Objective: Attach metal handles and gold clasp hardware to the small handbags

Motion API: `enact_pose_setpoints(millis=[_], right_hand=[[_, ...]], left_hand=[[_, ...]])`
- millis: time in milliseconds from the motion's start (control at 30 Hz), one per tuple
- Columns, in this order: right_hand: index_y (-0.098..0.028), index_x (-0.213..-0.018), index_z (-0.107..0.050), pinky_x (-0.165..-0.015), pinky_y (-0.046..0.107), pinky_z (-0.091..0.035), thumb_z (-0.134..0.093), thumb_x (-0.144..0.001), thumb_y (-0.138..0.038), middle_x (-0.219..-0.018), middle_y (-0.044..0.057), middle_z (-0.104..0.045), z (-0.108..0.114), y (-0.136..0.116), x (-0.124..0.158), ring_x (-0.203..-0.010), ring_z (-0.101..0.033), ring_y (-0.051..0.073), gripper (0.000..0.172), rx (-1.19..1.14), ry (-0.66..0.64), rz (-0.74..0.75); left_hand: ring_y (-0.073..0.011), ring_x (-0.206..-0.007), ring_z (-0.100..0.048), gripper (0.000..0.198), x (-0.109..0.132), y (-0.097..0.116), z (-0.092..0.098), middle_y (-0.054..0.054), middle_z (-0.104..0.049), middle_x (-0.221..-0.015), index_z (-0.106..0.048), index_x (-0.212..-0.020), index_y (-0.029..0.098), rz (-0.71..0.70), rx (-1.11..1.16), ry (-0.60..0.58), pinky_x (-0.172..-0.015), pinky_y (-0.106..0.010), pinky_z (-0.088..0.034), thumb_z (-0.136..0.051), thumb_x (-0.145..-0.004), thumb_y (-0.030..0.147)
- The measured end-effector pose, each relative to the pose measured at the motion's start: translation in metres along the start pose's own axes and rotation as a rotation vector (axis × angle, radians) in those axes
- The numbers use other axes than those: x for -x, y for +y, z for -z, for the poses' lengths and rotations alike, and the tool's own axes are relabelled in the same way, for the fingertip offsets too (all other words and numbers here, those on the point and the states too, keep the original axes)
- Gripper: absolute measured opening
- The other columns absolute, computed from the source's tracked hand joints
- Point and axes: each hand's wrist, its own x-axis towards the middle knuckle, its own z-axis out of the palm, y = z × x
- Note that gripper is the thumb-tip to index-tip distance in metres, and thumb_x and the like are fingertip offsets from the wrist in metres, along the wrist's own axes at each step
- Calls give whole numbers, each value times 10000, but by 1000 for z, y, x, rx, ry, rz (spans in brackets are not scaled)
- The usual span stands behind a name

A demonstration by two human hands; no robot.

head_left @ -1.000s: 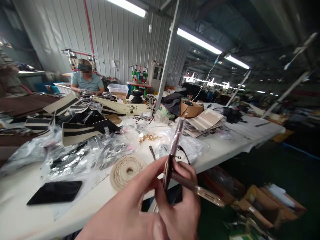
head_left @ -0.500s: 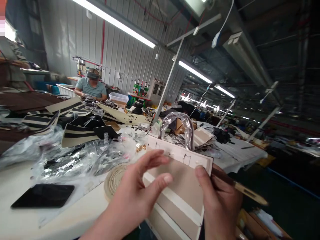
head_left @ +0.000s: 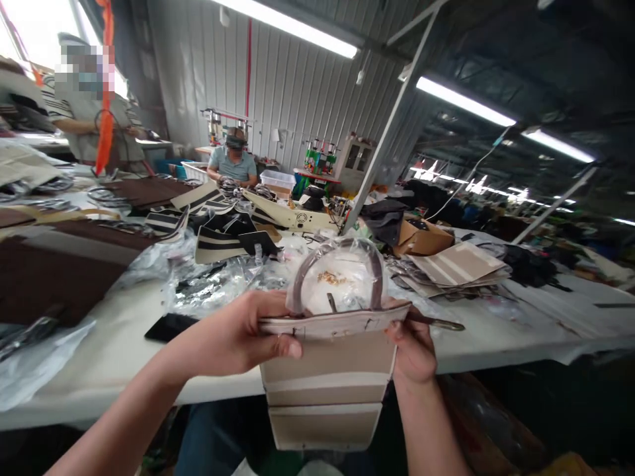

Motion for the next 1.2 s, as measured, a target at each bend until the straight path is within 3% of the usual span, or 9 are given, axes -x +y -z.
enact_pose_setpoints(millis=[133,233,333,467,667,767,867,1033,1200], right_hand=[[-242,-963,-794,-601,337,-516,-876,-907,-598,-931,68,-718,-10,16,6,-719,-643,217,370,-2,-55,-57],[-229,-924,-795,-570,333,-501,-903,-883,-620,-882,72,-714,-14,23,6,-675,-622,206,408,4,-95,-104],[-231,-913,-805,-588,356,-536,-930,-848,-647,-869,79,-729,-19,24,-5,-696,-646,226,439,8,-111,-108],[-233,-956,-836,-749,441,-623,-950,-847,-613,-1039,119,-767,-19,18,-18,-938,-734,311,411,49,-160,-120],[-233,-1061,-874,-607,316,-543,-942,-909,-331,-1068,95,-758,-2,24,3,-797,-696,215,194,43,-401,-233],[-219,-1107,-882,-685,321,-593,-920,-941,-292,-1060,94,-775,4,39,19,-871,-733,229,185,112,-539,-302],[-209,-1139,-887,-751,308,-614,-906,-969,-310,-1075,94,-799,6,59,31,-876,-745,210,199,156,-611,-360],[-182,-1092,-897,-801,317,-627,-952,-914,-417,-1063,94,-823,2,88,41,-939,-765,247,299,118,-571,-531],[-204,-1127,-894,-768,307,-624,-1007,-807,-503,-962,56,-832,-9,116,19,-872,-760,250,452,83,-387,-758]], left_hand=[[-384,-1022,-808,145,15,-14,-7,-109,-839,-929,-894,-902,225,65,61,-9,-1085,-481,-621,-922,-886,367],[-413,-1219,-779,145,22,-24,-13,-126,-856,-1045,-914,-1036,259,47,4,84,-1282,-598,-467,-877,-920,337],[-416,-1212,-776,227,23,-27,-13,-123,-854,-1069,-902,-1135,245,48,-55,164,-1279,-658,-455,-821,-964,370],[-312,-929,-800,174,23,-22,-11,-84,-835,-956,-885,-1017,217,-27,-201,194,-1181,-551,-559,-794,-993,363],[-214,-729,-700,86,43,-48,-30,-37,-720,-753,-798,-923,228,-65,-264,83,-1128,-458,-561,-749,-993,234],[-212,-674,-641,123,63,-82,-49,-53,-675,-713,-786,-903,223,66,-255,39,-862,-364,-577,-749,-1003,286],[-166,-560,-502,261,82,-114,-70,-24,-579,-626,-774,-855,202,276,-186,56,-582,-281,-391,-746,-1030,393],[-150,-626,-475,469,93,-142,-86,-12,-577,-675,-686,-778,168,513,-18,126,-546,-257,-308,-700,-1046,552],[-175,-722,-568,458,52,-161,-55,-24,-680,-784,-737,-860,155,617,16,141,-597,-257,-370,-760,-981,597]])
